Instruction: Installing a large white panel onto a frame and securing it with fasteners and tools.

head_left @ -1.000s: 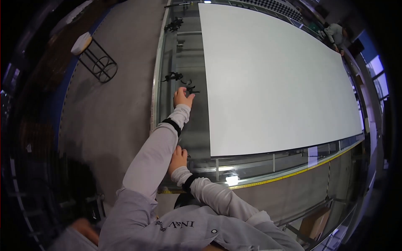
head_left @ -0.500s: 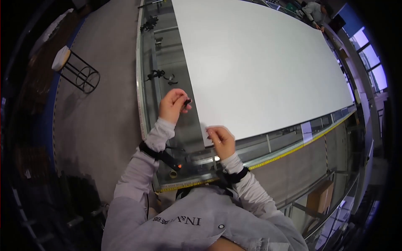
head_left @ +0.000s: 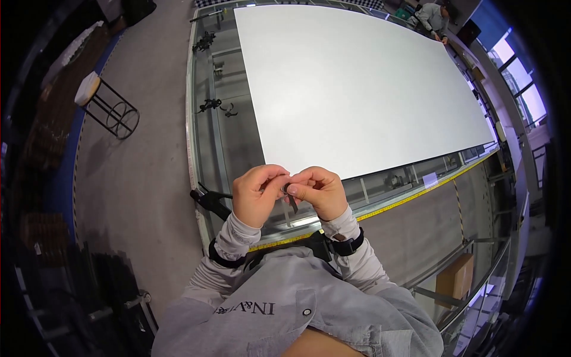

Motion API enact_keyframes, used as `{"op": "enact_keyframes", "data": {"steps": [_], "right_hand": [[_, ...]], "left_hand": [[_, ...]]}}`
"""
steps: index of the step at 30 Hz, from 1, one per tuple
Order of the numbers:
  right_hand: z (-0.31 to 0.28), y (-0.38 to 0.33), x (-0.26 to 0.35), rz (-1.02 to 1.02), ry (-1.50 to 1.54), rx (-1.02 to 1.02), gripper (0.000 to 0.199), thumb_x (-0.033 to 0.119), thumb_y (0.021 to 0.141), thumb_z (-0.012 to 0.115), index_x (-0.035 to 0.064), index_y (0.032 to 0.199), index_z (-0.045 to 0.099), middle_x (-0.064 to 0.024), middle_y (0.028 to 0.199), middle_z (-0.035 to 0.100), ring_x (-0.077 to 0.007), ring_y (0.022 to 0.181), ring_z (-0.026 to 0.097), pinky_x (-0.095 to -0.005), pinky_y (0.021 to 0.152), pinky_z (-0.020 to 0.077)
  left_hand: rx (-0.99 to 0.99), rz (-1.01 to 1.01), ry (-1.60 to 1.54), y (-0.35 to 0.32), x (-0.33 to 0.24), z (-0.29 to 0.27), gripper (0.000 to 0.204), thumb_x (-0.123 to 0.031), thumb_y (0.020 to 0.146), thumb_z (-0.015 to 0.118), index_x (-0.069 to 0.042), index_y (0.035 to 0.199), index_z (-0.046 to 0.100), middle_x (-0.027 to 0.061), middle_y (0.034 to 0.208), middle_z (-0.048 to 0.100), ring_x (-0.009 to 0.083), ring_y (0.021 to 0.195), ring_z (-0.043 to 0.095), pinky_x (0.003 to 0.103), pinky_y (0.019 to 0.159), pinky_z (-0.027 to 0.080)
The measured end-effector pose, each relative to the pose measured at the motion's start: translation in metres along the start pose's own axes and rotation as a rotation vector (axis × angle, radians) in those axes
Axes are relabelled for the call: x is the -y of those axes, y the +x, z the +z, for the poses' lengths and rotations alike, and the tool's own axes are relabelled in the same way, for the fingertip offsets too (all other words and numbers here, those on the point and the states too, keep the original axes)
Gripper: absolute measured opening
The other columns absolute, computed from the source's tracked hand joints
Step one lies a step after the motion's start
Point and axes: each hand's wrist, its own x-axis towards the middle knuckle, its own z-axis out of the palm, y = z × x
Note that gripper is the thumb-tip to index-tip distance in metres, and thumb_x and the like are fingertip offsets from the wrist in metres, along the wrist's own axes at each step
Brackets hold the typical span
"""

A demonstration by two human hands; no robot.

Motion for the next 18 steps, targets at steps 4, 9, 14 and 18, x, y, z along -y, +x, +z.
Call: {"op": "enact_keyframes", "data": {"steps": [4, 9, 14, 18], "right_hand": [[-0.006, -0.002, -0.001, 0.037, 0.022, -0.028, 0.01, -0.001, 0.069, 0.056, -0.0004, 0.078, 0.053, -0.0084, 0.07, 0.057, -0.0124, 0.06, 0.054, -0.0207, 0.052, 0.0438], [-0.021, -0.004, -0.009, 0.008, 0.166, -0.086, 0.01, 0.001, 0.069, 0.057, 0.0044, 0.077, 0.051, -0.0034, 0.067, 0.055, -0.0072, 0.058, 0.05, -0.0172, 0.047, 0.0386], [-0.018, -0.007, -0.007, 0.036, 0.623, -0.095, 0.009, 0.001, 0.073, 0.053, 0.0059, 0.077, 0.047, -0.0021, 0.068, 0.051, -0.008, 0.054, 0.046, -0.0183, 0.048, 0.0374], [-0.022, -0.013, -0.007, 0.058, 0.648, -0.025, 0.008, 0.001, 0.072, 0.053, 0.0047, 0.077, 0.048, -0.0034, 0.07, 0.052, -0.0097, 0.058, 0.048, -0.0186, 0.051, 0.039]], "left_hand": [[0.02, -0.054, -0.021, -0.001, -0.004, 0.005, 0.008, 0.001, 0.07, 0.052, 0.001, 0.078, 0.055, 0.0053, 0.065, 0.055, 0.0079, 0.049, 0.05, 0.018, 0.044, 0.041], [0.038, -0.125, -0.254, 0.0, -0.006, 0.012, 0.011, 0.0, 0.072, 0.051, 0.0, 0.083, 0.054, 0.0049, 0.069, 0.056, 0.0078, 0.055, 0.051, 0.018, 0.051, 0.042], [0.124, 0.145, -0.219, -0.006, 0.002, 0.026, 0.02, 0.005, 0.069, 0.053, 0.001, 0.089, 0.054, 0.0052, 0.082, 0.051, 0.0088, 0.07, 0.051, 0.018, 0.058, 0.043], [0.123, 0.163, -0.164, -0.009, 0.003, 0.034, 0.024, 0.009, 0.064, 0.056, 0.0, 0.086, 0.056, 0.0053, 0.084, 0.048, 0.0097, 0.073, 0.049, 0.018, 0.059, 0.041]]}}
